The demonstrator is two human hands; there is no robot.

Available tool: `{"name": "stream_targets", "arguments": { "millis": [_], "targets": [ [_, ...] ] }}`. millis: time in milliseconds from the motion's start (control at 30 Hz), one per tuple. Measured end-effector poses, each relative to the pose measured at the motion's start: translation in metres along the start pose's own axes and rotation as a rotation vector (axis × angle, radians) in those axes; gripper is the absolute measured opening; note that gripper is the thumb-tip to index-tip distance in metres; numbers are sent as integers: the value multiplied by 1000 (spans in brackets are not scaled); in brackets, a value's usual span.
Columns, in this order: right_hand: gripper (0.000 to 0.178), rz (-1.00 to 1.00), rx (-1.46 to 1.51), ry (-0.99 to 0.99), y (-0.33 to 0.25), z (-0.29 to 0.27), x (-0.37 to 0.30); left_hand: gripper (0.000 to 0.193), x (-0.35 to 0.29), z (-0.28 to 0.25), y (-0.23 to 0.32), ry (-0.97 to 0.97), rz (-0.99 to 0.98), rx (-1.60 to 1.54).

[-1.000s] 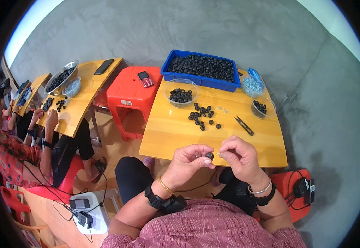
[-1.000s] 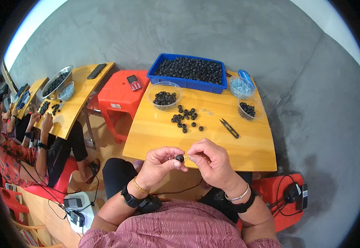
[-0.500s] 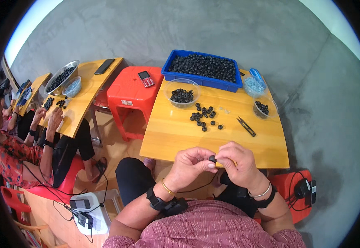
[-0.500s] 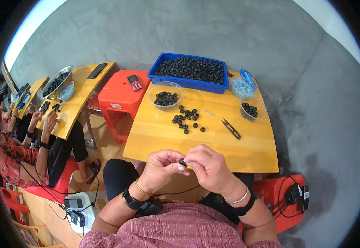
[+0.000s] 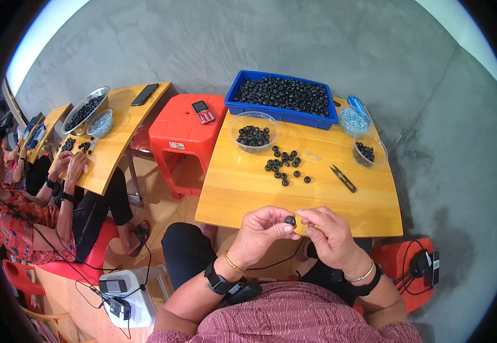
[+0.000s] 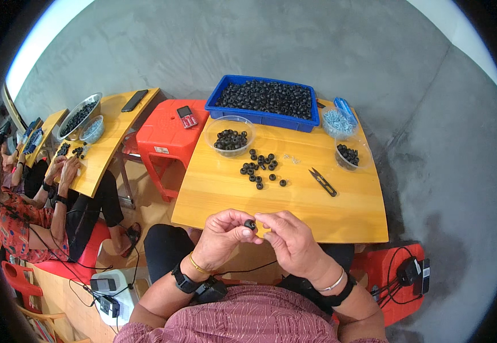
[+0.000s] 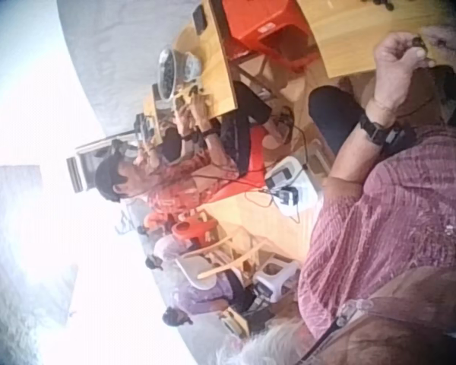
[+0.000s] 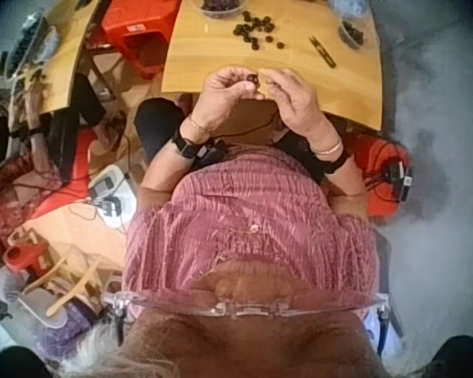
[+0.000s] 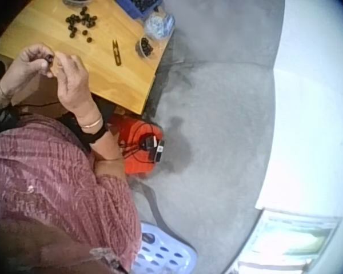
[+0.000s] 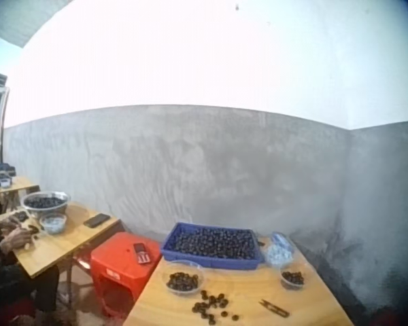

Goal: Manually assembling small black plastic or rubber components.

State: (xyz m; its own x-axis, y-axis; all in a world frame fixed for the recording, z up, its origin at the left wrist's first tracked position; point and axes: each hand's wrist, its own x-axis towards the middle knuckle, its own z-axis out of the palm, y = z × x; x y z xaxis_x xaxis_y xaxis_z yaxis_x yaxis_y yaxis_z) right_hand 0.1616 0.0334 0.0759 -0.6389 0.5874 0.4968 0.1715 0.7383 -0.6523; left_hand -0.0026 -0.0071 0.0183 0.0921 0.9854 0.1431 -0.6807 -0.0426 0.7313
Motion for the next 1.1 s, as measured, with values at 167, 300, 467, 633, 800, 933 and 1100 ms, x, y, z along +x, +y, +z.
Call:
{"name": "stream_targets", "arguments": {
  "millis": [167,300,467,633,800,933,1100],
  "targets": [
    [32,-115,-166,-29,13,13,-3,15,3,-8,-4,31,-30,29],
    [28,-106,-197,-71,25,16,0,13,5,-24,-11,99,-79,23],
    [12,245,-179,62,93,-1,26,12,9,-40,-12,192,-130,29],
    [7,291,-360,-69,133,-1,68,11,17,-47,-14,206,-159,49],
    [9,257,-512,-137,156,22,97,12,17,-54,-13,171,-138,28],
    [11,257,-642,-204,156,33,105,12,14,-56,-8,178,-123,22],
    [11,190,-716,-230,160,37,101,12,12,-58,-6,191,-136,50]
  ]
}}
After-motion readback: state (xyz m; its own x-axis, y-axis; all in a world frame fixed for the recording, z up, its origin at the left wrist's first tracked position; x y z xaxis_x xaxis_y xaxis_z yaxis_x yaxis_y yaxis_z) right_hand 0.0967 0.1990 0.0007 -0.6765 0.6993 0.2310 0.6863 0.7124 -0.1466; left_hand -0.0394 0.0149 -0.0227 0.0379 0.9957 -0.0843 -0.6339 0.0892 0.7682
